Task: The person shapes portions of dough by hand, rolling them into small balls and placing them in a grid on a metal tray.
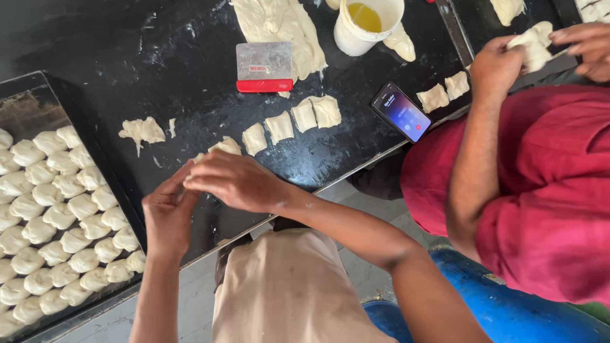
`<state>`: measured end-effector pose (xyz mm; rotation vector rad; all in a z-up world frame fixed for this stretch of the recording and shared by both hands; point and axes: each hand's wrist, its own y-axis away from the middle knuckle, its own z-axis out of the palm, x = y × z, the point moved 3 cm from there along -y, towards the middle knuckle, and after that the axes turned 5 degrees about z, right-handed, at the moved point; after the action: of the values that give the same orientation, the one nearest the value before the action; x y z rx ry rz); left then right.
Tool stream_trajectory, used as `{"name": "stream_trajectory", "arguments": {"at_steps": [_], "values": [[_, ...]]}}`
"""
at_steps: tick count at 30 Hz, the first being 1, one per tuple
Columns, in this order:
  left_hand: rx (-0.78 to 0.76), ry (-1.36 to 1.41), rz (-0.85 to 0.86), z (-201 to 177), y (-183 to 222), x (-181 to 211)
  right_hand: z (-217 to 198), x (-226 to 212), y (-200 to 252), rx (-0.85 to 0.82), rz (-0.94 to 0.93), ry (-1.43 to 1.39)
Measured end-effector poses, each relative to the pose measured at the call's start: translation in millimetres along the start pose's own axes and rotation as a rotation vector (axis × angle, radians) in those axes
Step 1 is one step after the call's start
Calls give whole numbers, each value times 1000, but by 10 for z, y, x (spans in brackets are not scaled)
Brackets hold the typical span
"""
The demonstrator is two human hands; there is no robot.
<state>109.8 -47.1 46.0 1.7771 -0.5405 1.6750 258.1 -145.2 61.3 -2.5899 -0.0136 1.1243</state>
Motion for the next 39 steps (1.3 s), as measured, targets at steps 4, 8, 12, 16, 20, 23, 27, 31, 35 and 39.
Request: {"name": "stream_trajectory", "arguments": {"at_steps": [4,8,12,16,20,23,27,31,35,39], "values": [[177,529,-256,1,-132,-22,-169,-43,83,106,-179,79],[29,579,-379,131,-157,2,-400,23,1,249,-43,-132],[-116,321,-184,226,-107,-55,-312,82,23,-11,192,-31],[24,12,-44,87,-241,-43,-196,5,16,104,-78,1],[362,472,-181,-270,-410,21,203,305,-286,101,173,-45],[457,677,-163,-532,-626,103,666,692,-826,69,104,-6],[476,755,-26,-693,-1022,-26,1230,1092,-1328,0,-21,296],[431,683,32,-649,-1263,-400,1396,1238,-1205,-126,329,-38],[405,488,14,-543,-1277,-763,1239,954,-1002,-29,88,283],[275,495,117,-480,-1220,-986,1015,799,-1014,12,56,438]]}}
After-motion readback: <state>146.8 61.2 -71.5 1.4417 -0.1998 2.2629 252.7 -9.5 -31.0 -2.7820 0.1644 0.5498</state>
